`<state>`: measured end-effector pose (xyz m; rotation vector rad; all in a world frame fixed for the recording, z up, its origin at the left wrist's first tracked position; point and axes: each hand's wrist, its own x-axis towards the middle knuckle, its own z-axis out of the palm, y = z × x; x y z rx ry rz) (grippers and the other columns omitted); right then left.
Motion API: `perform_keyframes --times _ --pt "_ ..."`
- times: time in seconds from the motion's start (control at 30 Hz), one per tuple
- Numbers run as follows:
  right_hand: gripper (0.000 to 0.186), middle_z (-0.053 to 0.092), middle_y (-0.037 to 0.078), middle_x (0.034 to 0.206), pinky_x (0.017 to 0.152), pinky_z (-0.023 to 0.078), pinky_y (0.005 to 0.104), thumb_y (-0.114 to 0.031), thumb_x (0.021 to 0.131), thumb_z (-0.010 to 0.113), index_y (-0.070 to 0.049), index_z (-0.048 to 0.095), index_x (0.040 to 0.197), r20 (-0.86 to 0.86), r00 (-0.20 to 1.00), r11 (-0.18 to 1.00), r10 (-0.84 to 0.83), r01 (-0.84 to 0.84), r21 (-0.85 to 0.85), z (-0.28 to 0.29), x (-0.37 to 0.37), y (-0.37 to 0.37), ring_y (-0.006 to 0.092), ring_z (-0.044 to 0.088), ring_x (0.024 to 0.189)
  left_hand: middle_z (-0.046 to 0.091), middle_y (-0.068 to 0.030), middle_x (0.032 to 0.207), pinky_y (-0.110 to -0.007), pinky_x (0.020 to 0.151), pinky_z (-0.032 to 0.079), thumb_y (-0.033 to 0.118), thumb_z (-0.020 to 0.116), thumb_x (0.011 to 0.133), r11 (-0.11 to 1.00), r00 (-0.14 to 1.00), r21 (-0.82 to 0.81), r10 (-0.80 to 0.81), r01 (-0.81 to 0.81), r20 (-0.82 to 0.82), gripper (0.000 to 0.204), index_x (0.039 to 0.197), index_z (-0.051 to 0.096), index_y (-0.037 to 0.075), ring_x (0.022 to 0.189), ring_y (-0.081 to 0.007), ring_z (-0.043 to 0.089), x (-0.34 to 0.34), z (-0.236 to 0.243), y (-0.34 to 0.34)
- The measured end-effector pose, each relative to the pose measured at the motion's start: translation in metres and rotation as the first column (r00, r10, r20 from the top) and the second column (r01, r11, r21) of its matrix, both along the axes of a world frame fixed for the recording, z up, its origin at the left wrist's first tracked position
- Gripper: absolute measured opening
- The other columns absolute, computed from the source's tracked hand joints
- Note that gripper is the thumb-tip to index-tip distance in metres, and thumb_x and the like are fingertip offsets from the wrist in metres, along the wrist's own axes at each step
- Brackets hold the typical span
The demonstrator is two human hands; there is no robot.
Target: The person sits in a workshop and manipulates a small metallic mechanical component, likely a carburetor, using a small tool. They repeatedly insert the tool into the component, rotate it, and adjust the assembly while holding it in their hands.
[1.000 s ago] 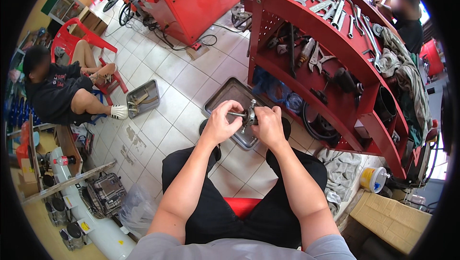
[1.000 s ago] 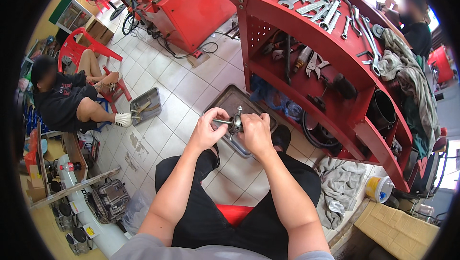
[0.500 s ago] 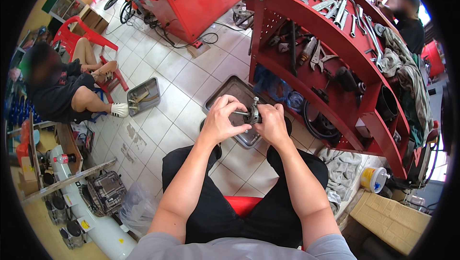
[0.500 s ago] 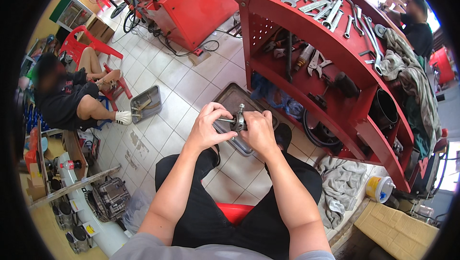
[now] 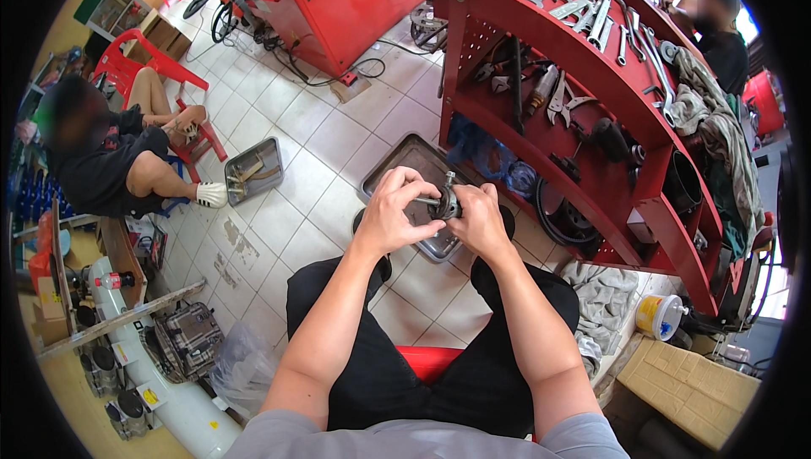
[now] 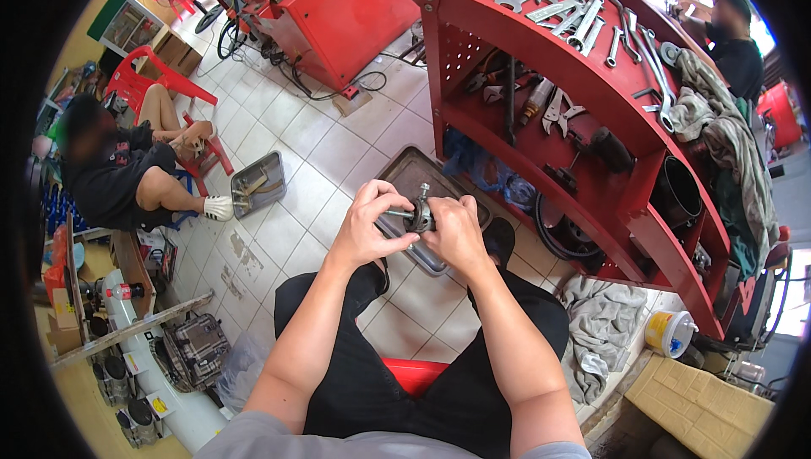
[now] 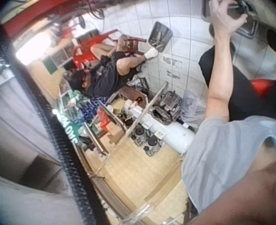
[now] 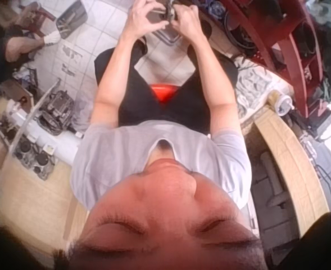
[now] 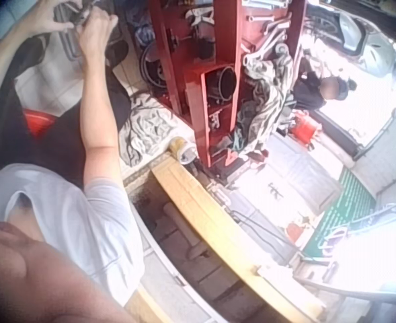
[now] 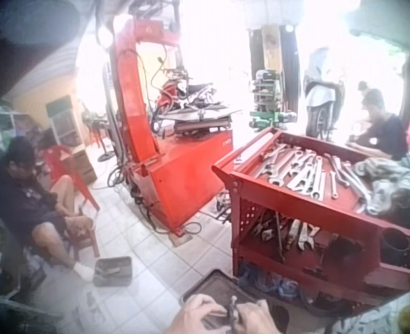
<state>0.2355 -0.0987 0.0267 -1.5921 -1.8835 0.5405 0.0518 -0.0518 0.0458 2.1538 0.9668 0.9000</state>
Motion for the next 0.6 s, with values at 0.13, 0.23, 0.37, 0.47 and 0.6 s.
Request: perform_keyframes --times 0.13,0.23,0.37,0.47,0.6 --pt "0.023 0.061 0.017 0.076 0.078 0.036 0.0403 -0.008 0.061 0.069 -0.002 0.056 0.079 0.002 1.000 1.000 0.023 -0.023 -0.007 0.001 0.001 -0.001 0.0342 0.058 0.081 0.055 -0.0085 0.098 -0.037 0.083 0.045 0.022 0.086 0.053 1.000 0.997 -0.001 -0.006 0.006 -0.083 0.045 0.091 0.066 0.007 0.095 -0.0267 0.055 -0.002 0.000 0.001" --pt "0.022 0.059 0.017 0.074 0.080 0.036 0.0404 -0.007 0.062 0.067 -0.001 0.056 0.080 -0.065 0.997 0.999 -0.046 0.044 -0.030 0.000 0.001 -0.001 0.0349 0.057 0.080 0.057 -0.0079 0.104 -0.036 0.082 0.045 0.026 0.088 0.055 0.998 0.997 0.014 0.067 -0.067 -0.024 0.064 0.109 0.060 0.007 0.097 -0.0234 0.056 0.000 -0.005 0.001" --pt "0.021 0.056 0.016 0.073 0.085 0.036 0.0408 -0.007 0.066 0.065 0.000 0.056 0.084 -0.261 0.955 0.987 -0.142 0.118 -0.105 -0.004 -0.003 0.001 0.0359 0.056 0.078 0.052 -0.0135 0.129 -0.038 0.094 0.043 0.036 0.090 0.058 0.943 0.989 -0.332 0.081 -0.035 0.124 0.103 0.140 0.035 0.006 0.119 -0.0255 0.051 0.001 -0.023 -0.003" --pt "0.026 0.057 0.016 0.084 0.089 0.036 0.0416 -0.009 0.070 0.063 0.000 0.058 0.093 -0.296 0.951 0.996 -0.085 0.077 -0.039 -0.007 -0.011 -0.003 0.0349 0.055 0.084 0.036 -0.0212 0.147 -0.041 0.111 0.031 0.038 0.089 0.060 0.911 0.958 -0.352 -0.130 0.217 0.255 0.115 0.149 0.024 0.005 0.138 -0.0320 0.035 0.012 -0.036 -0.007" --pt "0.034 0.054 0.015 0.108 0.092 0.033 0.0422 -0.011 0.072 0.062 -0.002 0.058 0.105 -0.354 0.934 0.994 -0.052 0.082 0.072 -0.002 -0.014 -0.002 0.0319 0.049 0.104 0.034 -0.0180 0.148 -0.040 0.110 0.032 0.032 0.092 0.055 0.910 0.930 -0.310 -0.169 0.275 0.327 0.125 0.151 0.017 0.007 0.136 -0.0316 0.037 0.019 -0.029 -0.016"
